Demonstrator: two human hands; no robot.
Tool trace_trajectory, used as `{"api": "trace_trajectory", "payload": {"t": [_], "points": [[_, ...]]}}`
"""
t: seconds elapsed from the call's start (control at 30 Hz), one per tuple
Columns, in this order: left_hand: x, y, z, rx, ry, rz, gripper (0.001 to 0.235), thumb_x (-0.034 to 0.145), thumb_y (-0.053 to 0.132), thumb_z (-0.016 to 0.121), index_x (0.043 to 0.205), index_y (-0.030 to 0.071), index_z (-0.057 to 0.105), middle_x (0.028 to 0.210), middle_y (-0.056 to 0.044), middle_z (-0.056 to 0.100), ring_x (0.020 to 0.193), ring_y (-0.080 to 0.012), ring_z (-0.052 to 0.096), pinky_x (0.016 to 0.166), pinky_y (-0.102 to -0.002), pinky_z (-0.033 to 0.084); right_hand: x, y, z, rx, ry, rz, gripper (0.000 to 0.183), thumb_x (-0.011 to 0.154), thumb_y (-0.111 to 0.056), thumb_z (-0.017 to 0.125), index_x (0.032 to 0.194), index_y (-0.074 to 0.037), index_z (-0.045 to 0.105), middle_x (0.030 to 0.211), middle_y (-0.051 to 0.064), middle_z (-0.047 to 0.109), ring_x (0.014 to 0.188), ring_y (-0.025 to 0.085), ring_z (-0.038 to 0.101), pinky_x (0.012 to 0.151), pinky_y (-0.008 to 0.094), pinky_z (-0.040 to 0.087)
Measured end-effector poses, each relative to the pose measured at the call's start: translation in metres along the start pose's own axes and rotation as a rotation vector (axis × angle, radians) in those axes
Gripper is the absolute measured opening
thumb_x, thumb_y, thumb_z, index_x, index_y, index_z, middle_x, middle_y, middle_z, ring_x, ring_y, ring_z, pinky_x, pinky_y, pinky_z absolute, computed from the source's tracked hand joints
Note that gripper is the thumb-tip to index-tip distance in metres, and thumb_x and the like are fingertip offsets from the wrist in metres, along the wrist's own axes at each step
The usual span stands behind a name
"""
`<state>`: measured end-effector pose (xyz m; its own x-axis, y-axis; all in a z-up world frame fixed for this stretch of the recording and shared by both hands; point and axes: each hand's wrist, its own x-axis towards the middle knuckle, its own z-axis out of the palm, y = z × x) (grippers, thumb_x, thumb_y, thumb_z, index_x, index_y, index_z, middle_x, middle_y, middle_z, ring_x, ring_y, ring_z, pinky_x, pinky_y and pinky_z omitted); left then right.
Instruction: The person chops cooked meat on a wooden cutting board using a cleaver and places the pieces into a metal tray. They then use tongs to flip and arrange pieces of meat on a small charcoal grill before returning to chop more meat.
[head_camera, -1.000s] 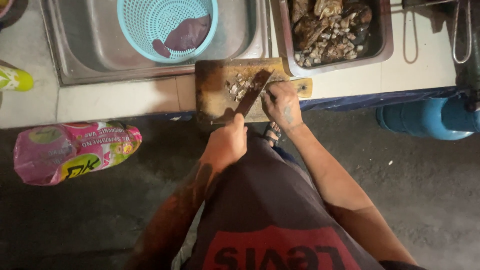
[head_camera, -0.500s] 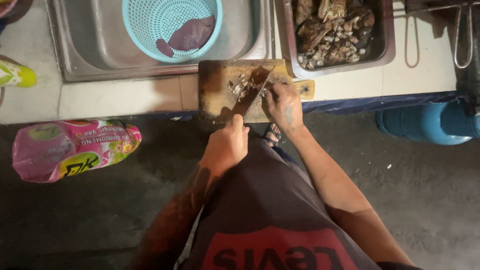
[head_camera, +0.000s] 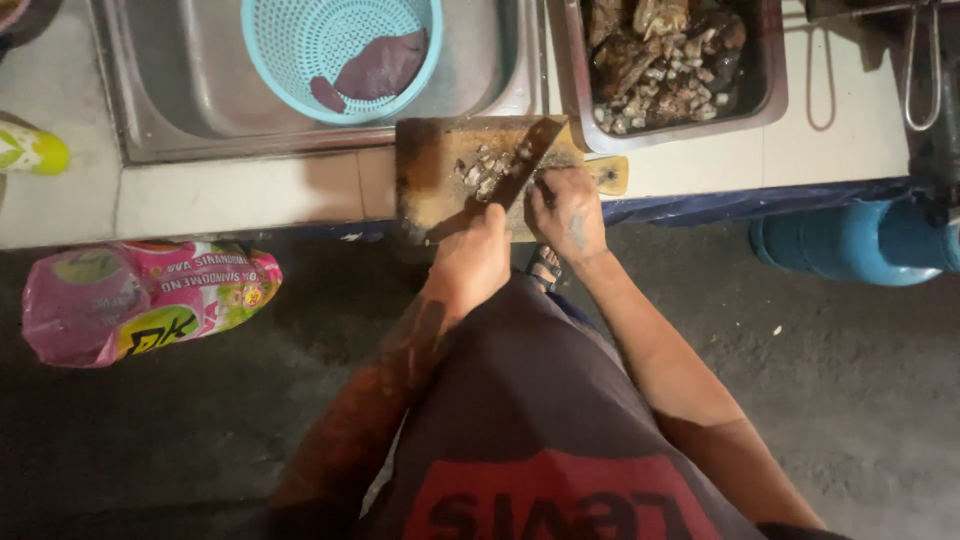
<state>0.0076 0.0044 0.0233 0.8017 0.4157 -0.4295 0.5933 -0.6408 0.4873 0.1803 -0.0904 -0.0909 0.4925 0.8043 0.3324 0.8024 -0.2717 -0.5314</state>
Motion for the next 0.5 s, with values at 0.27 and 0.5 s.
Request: {"api": "trace_trajectory", "payload": {"t": [0.27, 0.5], "points": [[-0.032, -0.026, 0.024, 0.189, 0.418, 0.18, 0.028, 0.096, 0.031, 0.059, 0.108, 0.007, 0.051, 0.073, -0.011, 0.062, 0.051, -0.036, 0.069, 0.048, -0.048, 0.057, -0.003, 0.009, 0.01, 0.01, 0.024, -0.025, 0.014, 0.087, -0.013, 0.076, 0.079, -0.009, 0.066, 0.074, 0.014, 0.06, 0.078, 0.038, 0.065, 0.071, 0.046, 0.054], [-0.027, -0.026, 0.025, 0.07, 0.268, 0.181, 0.022, 0.1, 0.023, 0.053, 0.11, 0.004, 0.05, 0.071, -0.019, 0.063, 0.056, -0.0444, 0.069, 0.048, -0.056, 0.055, -0.005, 0.014, 0.014, -0.032, 0.016, -0.074, 0.016, 0.085, -0.014, 0.079, 0.077, -0.011, 0.065, 0.078, 0.01, 0.063, 0.082, 0.035, 0.066, 0.071, 0.044, 0.056]]}}
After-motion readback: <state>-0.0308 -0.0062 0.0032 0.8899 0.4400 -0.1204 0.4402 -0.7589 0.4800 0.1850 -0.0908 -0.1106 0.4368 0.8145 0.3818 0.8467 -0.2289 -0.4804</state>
